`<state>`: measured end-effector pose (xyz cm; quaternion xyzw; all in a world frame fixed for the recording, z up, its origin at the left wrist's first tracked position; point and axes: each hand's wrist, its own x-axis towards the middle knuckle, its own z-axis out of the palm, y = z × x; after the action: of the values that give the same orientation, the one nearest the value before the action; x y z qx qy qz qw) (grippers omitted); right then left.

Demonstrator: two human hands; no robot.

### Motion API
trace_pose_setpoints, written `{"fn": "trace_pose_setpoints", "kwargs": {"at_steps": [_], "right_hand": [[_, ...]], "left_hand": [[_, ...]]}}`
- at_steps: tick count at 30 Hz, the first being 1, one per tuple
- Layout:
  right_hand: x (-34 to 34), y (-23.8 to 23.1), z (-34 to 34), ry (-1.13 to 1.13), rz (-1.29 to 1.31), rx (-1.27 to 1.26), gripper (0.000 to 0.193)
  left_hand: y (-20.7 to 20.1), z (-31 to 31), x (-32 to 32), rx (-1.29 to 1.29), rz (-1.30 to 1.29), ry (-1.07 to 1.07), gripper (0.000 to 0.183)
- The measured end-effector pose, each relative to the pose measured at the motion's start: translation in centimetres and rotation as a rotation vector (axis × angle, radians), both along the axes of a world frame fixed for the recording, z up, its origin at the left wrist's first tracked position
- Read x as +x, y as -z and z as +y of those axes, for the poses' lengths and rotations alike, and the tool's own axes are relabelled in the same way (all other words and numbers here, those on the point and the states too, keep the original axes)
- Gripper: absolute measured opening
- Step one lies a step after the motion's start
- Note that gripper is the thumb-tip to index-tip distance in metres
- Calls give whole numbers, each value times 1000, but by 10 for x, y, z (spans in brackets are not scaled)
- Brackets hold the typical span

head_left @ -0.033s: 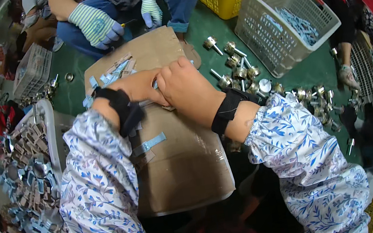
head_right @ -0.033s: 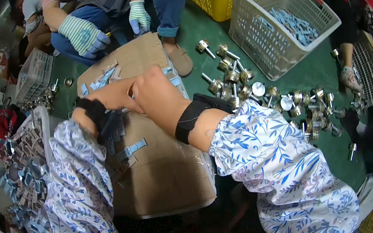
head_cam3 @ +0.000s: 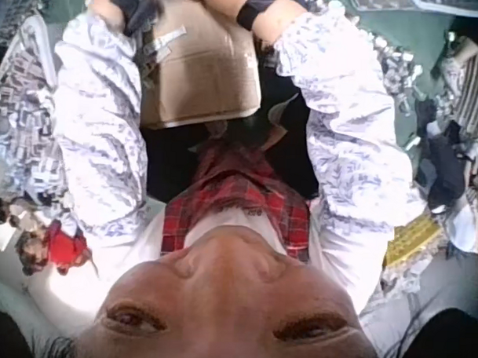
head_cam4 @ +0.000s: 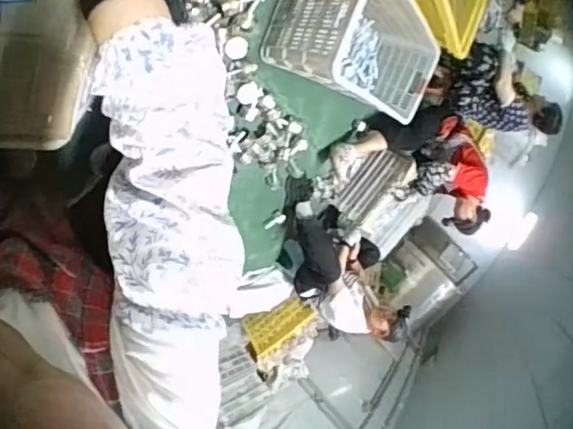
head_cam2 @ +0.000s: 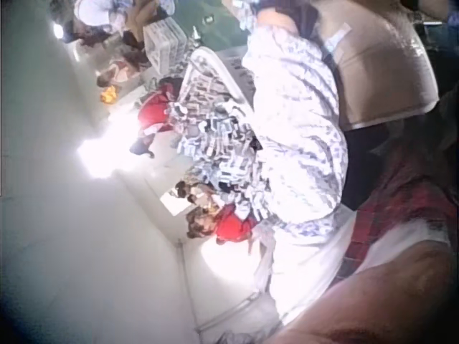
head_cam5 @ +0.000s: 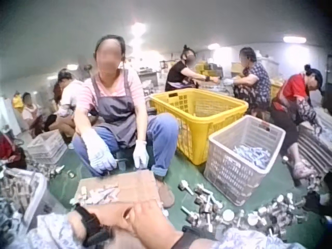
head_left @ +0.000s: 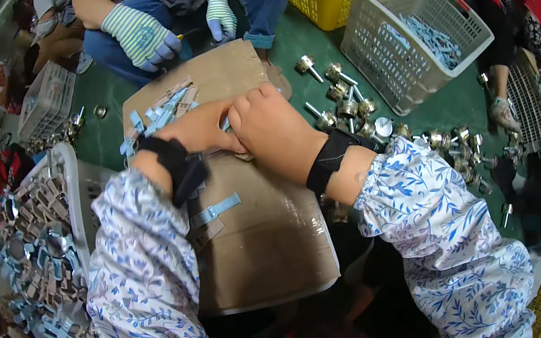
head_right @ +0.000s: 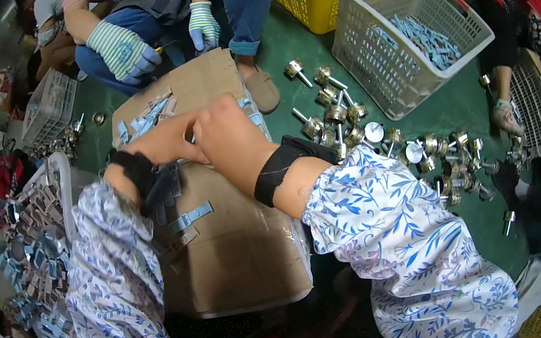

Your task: Assembling industrial metal hardware components by attaching blue plastic clips.

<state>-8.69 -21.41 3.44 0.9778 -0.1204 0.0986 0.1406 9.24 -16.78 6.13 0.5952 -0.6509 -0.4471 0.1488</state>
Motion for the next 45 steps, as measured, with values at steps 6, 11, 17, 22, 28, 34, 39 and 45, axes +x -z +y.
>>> {"fn": "trace_pose_setpoints", "kwargs": {"at_steps": [6, 11, 17, 22, 28, 34, 39, 45], "right_hand": [[3, 18, -17, -6, -154, 302, 22], [61, 22, -23, 125, 269, 298, 47], [69, 51, -34, 311, 126, 173, 29], [95, 56, -3, 305, -96, 211, 29], [54, 93, -12, 378, -117, 157, 29], [-36, -27, 44, 123, 327, 441, 53], [-76, -42, 94, 46, 469, 531, 59], [-112, -52, 139, 10, 597, 724, 62]], "left_hand": [[36, 50, -48, -474, -129, -229, 82], [77, 53, -35, -515, -267, -515, 71], [102, 27, -21, -722, -254, -408, 95], [82, 65, -15, -663, -341, -466, 97], [94, 51, -35, -639, -177, -253, 89], [16, 111, -98, -228, -148, -306, 80], [32, 176, -130, -256, -71, -255, 87], [37, 222, -155, -189, 13, -125, 86]]}}
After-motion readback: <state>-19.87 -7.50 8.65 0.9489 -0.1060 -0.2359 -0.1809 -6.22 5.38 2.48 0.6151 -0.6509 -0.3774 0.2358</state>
